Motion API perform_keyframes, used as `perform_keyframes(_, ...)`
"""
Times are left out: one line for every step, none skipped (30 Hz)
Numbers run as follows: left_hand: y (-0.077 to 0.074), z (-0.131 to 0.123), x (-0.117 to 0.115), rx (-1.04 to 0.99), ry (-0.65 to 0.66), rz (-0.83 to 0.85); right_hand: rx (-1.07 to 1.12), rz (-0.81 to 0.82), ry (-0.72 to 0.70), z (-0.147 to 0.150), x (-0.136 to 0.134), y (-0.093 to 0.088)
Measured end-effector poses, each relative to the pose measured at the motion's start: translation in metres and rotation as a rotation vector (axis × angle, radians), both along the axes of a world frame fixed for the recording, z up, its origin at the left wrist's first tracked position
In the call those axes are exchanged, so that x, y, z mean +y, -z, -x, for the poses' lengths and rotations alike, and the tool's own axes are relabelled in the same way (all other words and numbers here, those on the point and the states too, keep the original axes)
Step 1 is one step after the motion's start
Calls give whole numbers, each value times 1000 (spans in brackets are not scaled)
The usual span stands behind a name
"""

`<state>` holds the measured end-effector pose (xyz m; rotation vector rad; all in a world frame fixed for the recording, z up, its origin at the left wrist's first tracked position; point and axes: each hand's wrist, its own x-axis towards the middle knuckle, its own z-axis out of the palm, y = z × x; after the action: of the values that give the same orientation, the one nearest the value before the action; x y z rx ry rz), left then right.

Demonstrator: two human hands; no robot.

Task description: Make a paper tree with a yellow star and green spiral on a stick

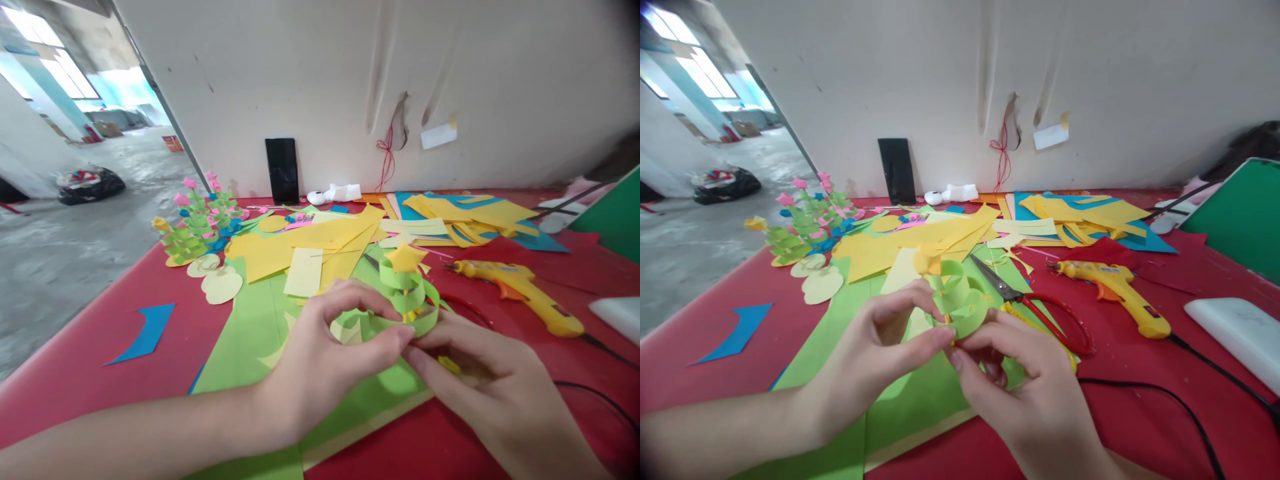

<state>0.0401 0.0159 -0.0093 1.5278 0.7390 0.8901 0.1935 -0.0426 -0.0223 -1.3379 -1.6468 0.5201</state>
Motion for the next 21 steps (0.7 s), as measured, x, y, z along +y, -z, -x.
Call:
perform_keyframes(0, 0, 0, -1, -1, -1, 4, 4, 2, 0, 0, 0)
perform_keyframes(0, 0, 0, 0, -3, -2, 8, 13, 0, 0, 0, -1)
perform_keyframes(0, -1, 0, 2, -10, -2, 14, 28, -3, -1, 0, -1)
perform_keyframes(0, -1, 0, 5, -19, -2, 23, 40, -3, -1, 0, -2)
perform_keyframes(-1, -1, 0, 10, -29, 2, 32, 51, -2, -1, 0, -3)
perform_keyframes(-2, -1, 1, 15, -34, 11, 42, 57, 3, -1, 1, -4)
perform_keyframes(-3, -1, 2, 20, -33, 23, 53, 57, 13, -1, 1, -6)
perform_keyframes(-3, -1, 3, 23, -31, 38, 65, 53, 27, -2, 2, -7)
perform_keyframes(-4, -1, 4, 19, -28, 52, 79, 40, 43, -2, 3, -8)
perform_keyframes(-4, 0, 6, 6, -28, 66, 94, 24, 52, -2, 3, -8)
perform_keyframes(-3, 0, 7, -19, -35, 80, 109, 6, 61, -2, 4, -9)
perform_keyframes(-3, 0, 9, -54, -52, 95, 121, -13, 70, -2, 4, -8)
perform_keyframes(-2, 0, 10, -92, -72, 116, 127, -30, 79, -2, 5, -8)
perform_keyframes(0, 0, 11, -125, -91, 141, 127, -40, 86, -2, 5, -8)
perform_keyframes(1, 0, 12, -144, -109, 167, 124, -51, 92, -2, 5, -7)
perform_keyframes(1, 0, 12, -151, -131, 183, 120, -54, 98, -2, 5, -7)
perform_keyframes(2, 0, 13, -147, -151, 191, 118, -61, 102, -2, 6, -7)
perform_keyframes(2, 0, 13, -137, -170, 188, 113, -65, 102, -2, 6, -7)
perform_keyframes(2, 1, 14, -129, -191, 173, 105, -73, 105, -2, 7, -8)
perform_keyframes(1, 1, 15, -125, -212, 150, 92, -80, 114, -3, 7, -8)
perform_keyframes(1, 2, 15, -123, -230, 125, 76, -88, 124, -3, 8, -9)
